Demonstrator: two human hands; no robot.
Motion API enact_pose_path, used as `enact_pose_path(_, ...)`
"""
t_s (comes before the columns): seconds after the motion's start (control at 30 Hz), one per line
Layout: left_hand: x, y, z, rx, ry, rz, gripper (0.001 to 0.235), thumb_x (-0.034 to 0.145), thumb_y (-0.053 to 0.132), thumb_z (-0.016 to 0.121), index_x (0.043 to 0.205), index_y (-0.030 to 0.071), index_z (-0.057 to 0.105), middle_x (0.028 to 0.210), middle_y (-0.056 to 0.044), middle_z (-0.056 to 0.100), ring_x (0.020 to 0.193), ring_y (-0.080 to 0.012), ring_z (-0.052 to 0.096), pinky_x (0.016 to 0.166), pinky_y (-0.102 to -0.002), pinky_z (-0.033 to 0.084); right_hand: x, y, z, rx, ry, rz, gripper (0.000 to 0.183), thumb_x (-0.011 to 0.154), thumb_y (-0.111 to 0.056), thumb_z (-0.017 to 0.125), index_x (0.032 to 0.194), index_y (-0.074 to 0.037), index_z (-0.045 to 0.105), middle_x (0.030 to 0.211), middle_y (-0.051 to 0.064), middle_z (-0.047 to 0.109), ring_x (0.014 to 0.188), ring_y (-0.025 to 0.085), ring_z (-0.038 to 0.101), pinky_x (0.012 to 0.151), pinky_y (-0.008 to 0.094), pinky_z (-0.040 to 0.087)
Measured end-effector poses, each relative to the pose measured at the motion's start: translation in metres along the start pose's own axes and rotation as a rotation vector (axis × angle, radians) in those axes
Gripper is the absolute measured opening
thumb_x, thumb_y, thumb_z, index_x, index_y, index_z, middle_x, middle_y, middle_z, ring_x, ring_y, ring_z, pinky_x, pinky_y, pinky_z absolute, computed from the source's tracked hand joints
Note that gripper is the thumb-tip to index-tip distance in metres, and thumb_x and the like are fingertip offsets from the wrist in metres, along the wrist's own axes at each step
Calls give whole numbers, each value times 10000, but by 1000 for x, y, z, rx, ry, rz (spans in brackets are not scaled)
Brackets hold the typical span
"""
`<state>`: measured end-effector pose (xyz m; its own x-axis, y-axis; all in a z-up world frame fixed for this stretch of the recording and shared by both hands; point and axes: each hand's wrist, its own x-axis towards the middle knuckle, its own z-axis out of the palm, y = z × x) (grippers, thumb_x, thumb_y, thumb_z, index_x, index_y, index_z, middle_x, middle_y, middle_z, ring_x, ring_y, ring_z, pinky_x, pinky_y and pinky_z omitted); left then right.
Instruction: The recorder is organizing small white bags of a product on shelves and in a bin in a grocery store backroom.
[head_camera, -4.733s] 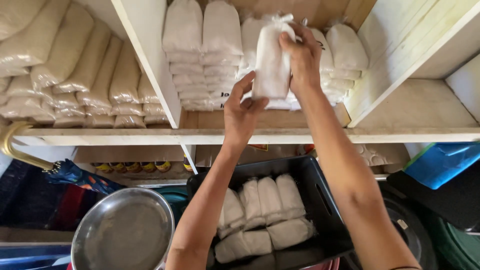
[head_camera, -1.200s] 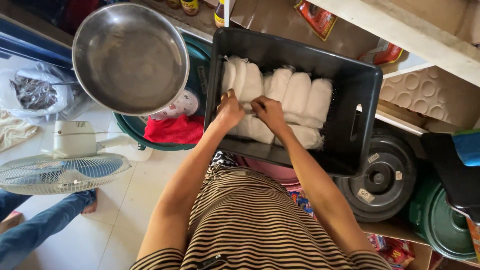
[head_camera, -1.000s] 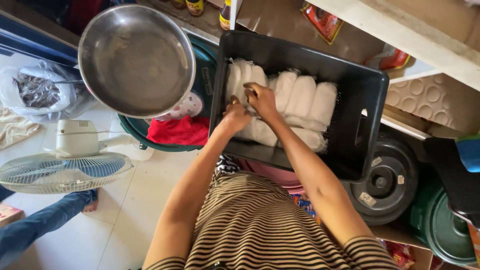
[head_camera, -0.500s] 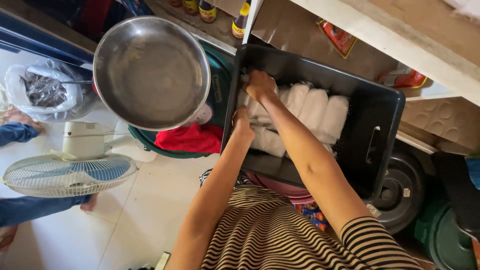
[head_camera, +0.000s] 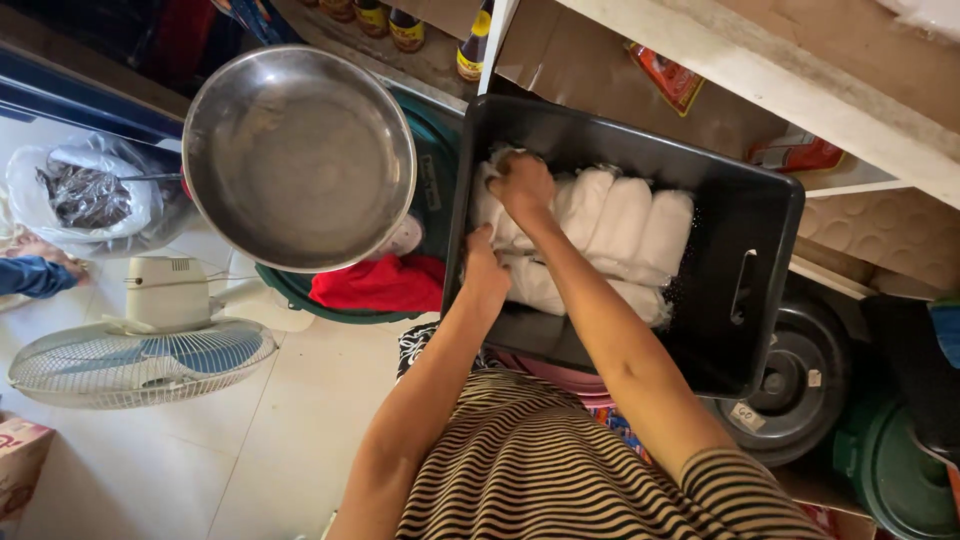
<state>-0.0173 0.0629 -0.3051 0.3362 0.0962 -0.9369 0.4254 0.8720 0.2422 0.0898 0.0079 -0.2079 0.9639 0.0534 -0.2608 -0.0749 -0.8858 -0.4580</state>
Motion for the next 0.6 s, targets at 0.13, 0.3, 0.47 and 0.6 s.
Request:
enact_pose_path(0.13,-30,-1,-1,116,-31,65,449,805,330,683,1235,215,623,1227,13,541,1071,-222,443,904,-454,368,-30,38,0,333,266,-301,256,727,-208,857,899,-56,743,914,167,720,840,314,699,732,416,560)
enact_pose_path(0.3,-114,11,-5,389,-264,297,681,783,192,700,1425,83,501,1424,-120,558,1274,-287,529,1070,-477,433,-64,67,-21,612,266,-269,239,829,-191,850,941,-34,709,825,85,736,728,157,681,678,303,552)
enact_pose_path(0.47,-169,43,-2,1076,-384,1662,834,954,255,778,1579,-87,346,1573,-303,417,1482,-395,378,1212,-490,320,-86,97,-68,917,101,-401,175,888,-25,854,969,-13,700,902,26,687,767,63,587,667,224,494)
enact_pose_path(0.6,-175,61,25,970,-803,1135,748,886,355,811,1424,-59,495,1279,-172,655,1187,-247,634,1015,-371,505,-109,80,-125,1030,20,-506,185,889,16,836,1014,-7,702,1047,30,695,890,81,631,771,229,539)
